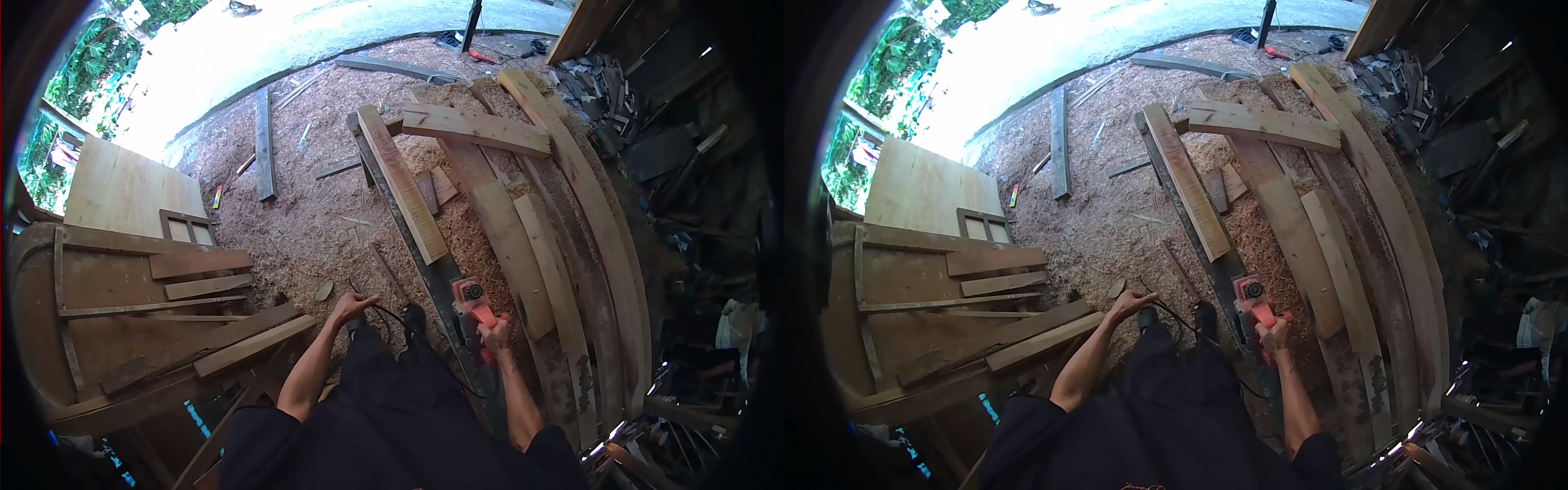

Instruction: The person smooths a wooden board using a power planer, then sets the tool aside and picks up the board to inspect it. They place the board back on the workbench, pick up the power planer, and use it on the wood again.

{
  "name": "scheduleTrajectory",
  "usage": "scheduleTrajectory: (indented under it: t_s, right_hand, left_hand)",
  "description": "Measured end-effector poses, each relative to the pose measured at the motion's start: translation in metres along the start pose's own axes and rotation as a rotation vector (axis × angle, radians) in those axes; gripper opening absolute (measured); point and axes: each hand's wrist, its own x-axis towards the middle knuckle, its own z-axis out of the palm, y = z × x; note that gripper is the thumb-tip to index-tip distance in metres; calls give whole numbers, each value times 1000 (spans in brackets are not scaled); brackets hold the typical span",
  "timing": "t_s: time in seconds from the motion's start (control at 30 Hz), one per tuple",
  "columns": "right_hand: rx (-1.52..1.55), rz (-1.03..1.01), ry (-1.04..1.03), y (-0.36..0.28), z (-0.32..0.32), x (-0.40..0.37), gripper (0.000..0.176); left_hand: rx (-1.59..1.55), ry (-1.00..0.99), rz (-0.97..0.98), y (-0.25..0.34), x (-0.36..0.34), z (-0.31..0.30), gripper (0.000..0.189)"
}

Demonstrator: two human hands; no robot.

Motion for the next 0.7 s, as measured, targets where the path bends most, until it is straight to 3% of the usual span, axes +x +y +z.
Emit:
scheduleTrajectory:
  t_s: [0.07, 0.13, 0.23, 0.37, 0.43, 0.5, 0.57, 0.63, 0.7]
  right_hand:
    - [-31, -21, -5, -2, -3, 10, 25]
    - [-70, -77, 4, -5, -6, 15, 25]
    - [-62, -66, -29, -25, -12, 16, 25]
    - [-64, -120, 16, -34, -11, 23, 22]
    - [-50, -148, -6, -37, -11, 24, 23]
    - [-84, -173, 1, -36, -11, 27, 23]
    - [-119, -199, 13, -36, -13, 26, 24]
    - [-161, -194, -1, -46, -20, 24, 25]
    - [-194, -230, 31, -38, -18, 26, 25]
  left_hand:
    - [-21, 58, 14, 3, 1, 6, 60]
    - [186, 310, 44, 12, -7, 10, 59]
    - [165, 316, -122, 18, -8, 9, 58]
    - [-13, 348, -131, 14, 2, 14, 58]
    - [-22, 337, -91, 15, 4, 14, 57]
    - [32, 176, 56, 17, 6, 12, 54]
    - [77, 79, 20, 21, 5, 13, 49]
    - [163, -16, 332, 41, -8, 10, 45]
    - [289, -56, 323, 36, -4, 14, 44]
